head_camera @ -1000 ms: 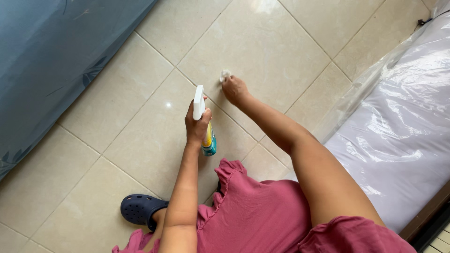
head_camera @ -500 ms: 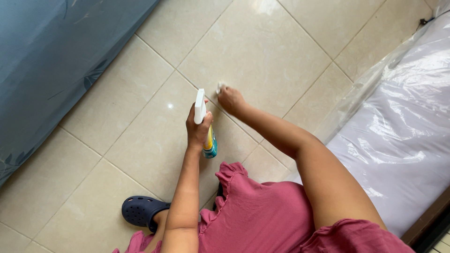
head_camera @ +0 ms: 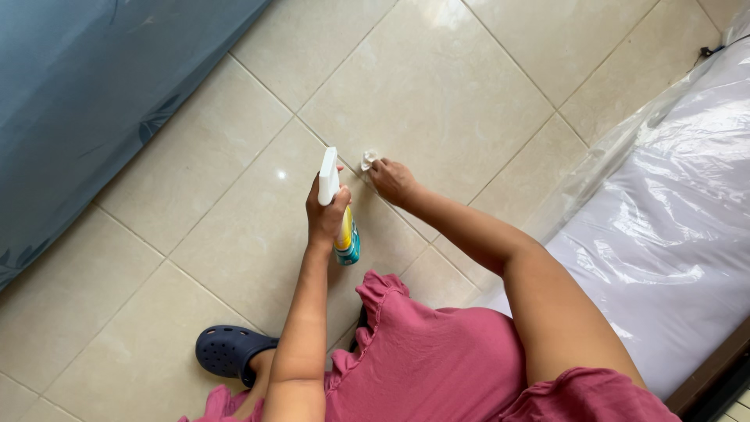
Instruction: The person picks up a plate from a side table and places it in the kitchen sink. They then sweep the bedroom floor with a broom and spray a cleaner on the floor to wipe a stain with a paper towel.
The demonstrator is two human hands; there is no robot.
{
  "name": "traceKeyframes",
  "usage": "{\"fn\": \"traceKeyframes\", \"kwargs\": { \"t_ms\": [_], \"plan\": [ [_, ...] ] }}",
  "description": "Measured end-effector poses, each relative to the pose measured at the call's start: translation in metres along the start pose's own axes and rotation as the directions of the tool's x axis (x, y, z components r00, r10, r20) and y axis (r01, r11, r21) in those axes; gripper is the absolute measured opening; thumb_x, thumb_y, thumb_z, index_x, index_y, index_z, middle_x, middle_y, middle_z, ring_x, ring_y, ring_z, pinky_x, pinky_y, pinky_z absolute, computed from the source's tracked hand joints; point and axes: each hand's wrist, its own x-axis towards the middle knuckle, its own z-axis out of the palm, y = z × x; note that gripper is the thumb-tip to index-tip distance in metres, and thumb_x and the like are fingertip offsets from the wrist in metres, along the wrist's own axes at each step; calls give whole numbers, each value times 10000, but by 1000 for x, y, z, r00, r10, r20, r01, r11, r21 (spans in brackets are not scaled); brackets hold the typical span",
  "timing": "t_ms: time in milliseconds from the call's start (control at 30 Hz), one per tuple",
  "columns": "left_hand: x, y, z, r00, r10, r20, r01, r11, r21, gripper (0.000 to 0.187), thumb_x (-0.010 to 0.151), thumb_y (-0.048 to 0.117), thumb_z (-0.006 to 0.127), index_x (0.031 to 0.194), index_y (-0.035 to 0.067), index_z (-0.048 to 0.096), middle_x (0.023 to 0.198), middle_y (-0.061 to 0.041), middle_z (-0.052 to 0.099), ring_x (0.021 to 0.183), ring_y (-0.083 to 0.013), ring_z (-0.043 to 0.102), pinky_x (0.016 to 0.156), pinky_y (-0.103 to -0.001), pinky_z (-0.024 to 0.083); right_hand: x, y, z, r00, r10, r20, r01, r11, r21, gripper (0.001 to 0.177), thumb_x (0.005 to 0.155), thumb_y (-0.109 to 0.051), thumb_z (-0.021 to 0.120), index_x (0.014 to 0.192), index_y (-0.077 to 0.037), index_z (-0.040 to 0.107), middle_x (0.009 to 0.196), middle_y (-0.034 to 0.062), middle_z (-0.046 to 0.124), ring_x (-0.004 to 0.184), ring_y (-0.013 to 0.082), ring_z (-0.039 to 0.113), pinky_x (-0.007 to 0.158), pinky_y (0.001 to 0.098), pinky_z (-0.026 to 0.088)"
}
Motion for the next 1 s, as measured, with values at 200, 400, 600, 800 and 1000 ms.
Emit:
{"fn": "traceKeyframes", "kwargs": {
  "t_ms": [200,400,600,800,1000],
  "plan": [
    [-3,-6,5,996,84,42,-89,986,143,389,878,105,629,1266,79,643,834,-15,619,729,-106,594,680,-278,526,40,18,-14,963,267,16,-268,963,33,199,877,-61,604,1059,-28,677,1070,124,664,943,281,661,761,385,584],
    [-9,-6,3,996,-24,81,21,999,36,425,840,107,592,1261,58,623,1059,29,679,760,-90,634,652,-268,568,-17,-17,-2,999,-48,-23,47,998,-44,273,888,-83,603,1141,-21,684,1093,141,657,908,274,633,779,377,573],
    [-16,-20,-13,993,-85,84,80,995,53,418,875,97,598,1288,41,627,847,-47,617,692,-109,602,665,-269,536,7,10,-25,958,244,-152,-204,949,238,183,935,-102,592,1088,-47,677,1169,143,649,1018,330,622,800,427,555],
    [-18,-19,-22,994,-102,30,103,994,-40,430,870,85,613,1295,24,606,846,-27,605,696,-116,615,671,-286,542,78,46,-44,870,472,-141,-421,861,284,355,960,-53,583,1315,-36,603,1144,120,654,1106,334,600,869,429,544],
    [-13,-19,-21,990,-130,50,132,990,-50,440,875,85,612,1311,26,603,837,-35,605,708,-114,620,689,-279,541,61,-3,-19,905,410,-111,-264,749,608,192,1032,-177,556,1194,-117,641,1165,163,628,1088,360,605,919,447,541]
  ]
}}
